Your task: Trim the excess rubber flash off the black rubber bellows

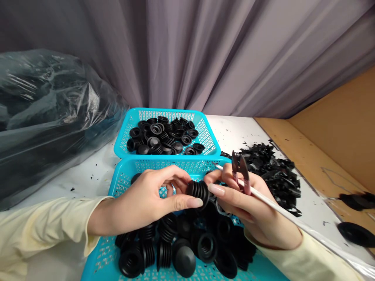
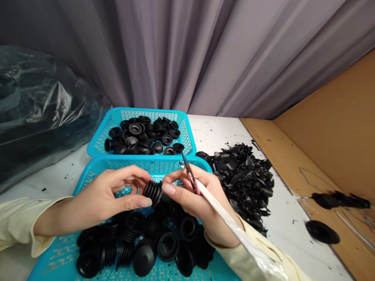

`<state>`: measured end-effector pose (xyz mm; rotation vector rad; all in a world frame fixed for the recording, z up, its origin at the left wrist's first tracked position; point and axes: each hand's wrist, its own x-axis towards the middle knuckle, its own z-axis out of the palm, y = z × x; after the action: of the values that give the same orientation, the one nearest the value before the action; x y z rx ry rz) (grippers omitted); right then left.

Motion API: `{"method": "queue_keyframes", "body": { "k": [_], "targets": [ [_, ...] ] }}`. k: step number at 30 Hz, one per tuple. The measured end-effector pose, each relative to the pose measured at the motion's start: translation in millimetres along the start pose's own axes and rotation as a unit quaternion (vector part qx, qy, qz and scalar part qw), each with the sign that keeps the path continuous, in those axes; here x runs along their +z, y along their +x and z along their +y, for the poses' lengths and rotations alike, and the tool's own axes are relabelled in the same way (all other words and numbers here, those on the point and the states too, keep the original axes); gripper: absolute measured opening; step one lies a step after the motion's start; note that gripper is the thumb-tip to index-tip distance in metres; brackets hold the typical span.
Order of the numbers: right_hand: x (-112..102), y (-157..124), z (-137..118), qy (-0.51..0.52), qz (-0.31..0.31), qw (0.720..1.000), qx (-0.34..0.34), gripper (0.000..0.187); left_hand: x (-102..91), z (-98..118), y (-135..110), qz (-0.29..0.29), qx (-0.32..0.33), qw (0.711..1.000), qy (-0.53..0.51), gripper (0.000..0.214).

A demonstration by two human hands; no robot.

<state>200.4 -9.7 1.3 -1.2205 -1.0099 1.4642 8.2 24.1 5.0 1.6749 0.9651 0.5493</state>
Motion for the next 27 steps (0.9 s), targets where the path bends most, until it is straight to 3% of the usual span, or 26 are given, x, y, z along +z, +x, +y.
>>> {"method": "queue_keyframes", "body": {
  "k": [5, 15, 22, 27],
  "targets": [
    [-4.7, 2.6, 1.8, -0.012, -0.043, 0.999, 0.006, 0.028, -0.7, 0.0, 0.3, -0.001, -0.006, 1.000, -0.029, 0.028],
    [-0.9, 1.0, -1.8, -0.001, -0.027, 1.000, 0.014, 0.029, -0.3, 1.5, 0.0, -0.004, -0.017, 0.999, -0.043, 0.025],
    [-9.0, 6.6, 6.0, -0.029, -0.099, 0.995, 0.012, 0.028, -0.2, 0.2, -2.9, 0.006, 0.007, 0.999, -0.039, 0.021],
    [-7.5, 4.8, 6.3, -0.024, -0.078, 0.997, -0.018, 0.032, -0.2, -0.3, -3.8, 0.009, 0.018, 1.000, -0.012, 0.023]
  ]
}}
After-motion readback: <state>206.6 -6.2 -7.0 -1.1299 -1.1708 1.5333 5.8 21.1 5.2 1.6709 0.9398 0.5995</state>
